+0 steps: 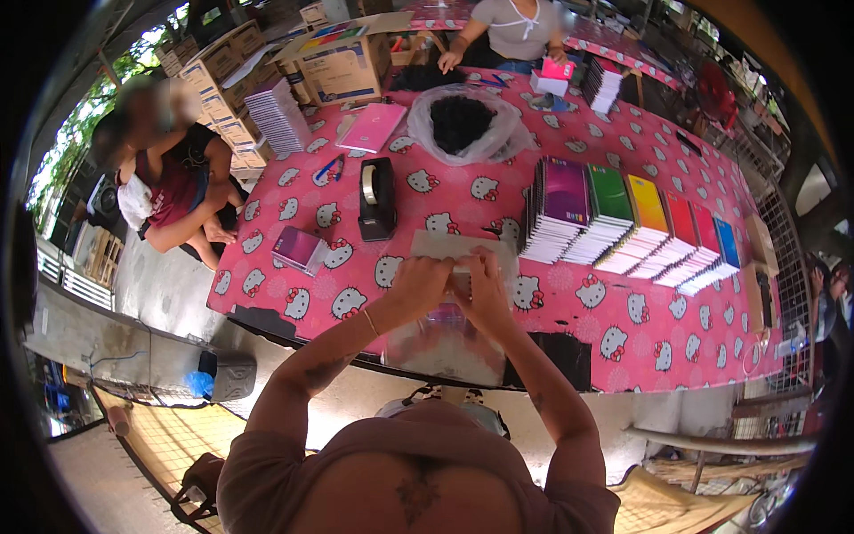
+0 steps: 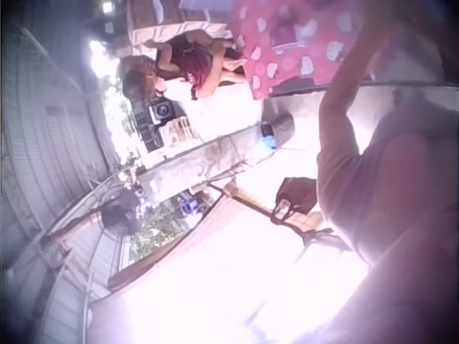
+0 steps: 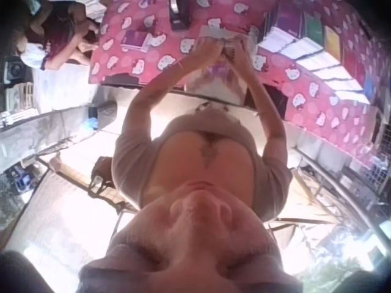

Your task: The person sorts notebooks by color on a table and places them into plastic bags, using tape to seal each bag.

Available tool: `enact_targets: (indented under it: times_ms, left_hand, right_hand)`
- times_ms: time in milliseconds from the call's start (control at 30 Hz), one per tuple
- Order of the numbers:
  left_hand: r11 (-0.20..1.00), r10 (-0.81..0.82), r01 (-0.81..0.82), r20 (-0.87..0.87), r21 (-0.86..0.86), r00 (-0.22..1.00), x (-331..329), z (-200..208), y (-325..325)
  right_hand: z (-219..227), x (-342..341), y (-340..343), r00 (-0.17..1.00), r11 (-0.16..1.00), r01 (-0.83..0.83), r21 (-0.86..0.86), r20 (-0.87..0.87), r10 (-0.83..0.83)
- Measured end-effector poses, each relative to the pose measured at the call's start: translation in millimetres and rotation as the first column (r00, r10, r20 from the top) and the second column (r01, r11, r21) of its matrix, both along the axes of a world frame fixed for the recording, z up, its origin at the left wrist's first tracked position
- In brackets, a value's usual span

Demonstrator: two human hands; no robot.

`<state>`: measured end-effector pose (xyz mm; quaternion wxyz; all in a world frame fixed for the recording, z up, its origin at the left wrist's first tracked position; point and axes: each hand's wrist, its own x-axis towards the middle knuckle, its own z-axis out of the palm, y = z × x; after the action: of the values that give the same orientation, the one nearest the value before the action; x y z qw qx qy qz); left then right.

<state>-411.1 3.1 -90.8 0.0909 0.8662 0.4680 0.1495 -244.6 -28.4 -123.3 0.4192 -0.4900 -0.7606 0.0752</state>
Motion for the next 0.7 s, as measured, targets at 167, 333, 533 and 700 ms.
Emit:
enact_targets:
  times_ms: [167, 333, 533, 700]
  left_hand:
    - [0.964, -0.052, 0.146, 0.379, -0.223, 0.924, -23, -27, 34]
    - [0.89, 0.217, 0.098, 0.602, -0.446, 0.768, -39, -60, 79]
    - [0.766, 0.568, -0.638, 0.553, -0.084, 0.609, -158, -115, 146]
    - [0.868, 0.471, -0.142, 0.88, -0.475, -0.063, -137, -120, 135]
  right_hand:
    - [-39, 18, 13, 0.874, 0.853, -0.294, -0.431, -0.483, 0.057]
    - [-44, 19, 10, 0.823, 0.844, -0.309, -0.437, -0.568, 0.007]
    - [-52, -2, 17, 0.723, 0.811, -0.359, -0.461, -0.688, -0.072]
    - [-57, 4, 14, 0.695, 0.828, -0.345, -0.443, -0.713, -0.092]
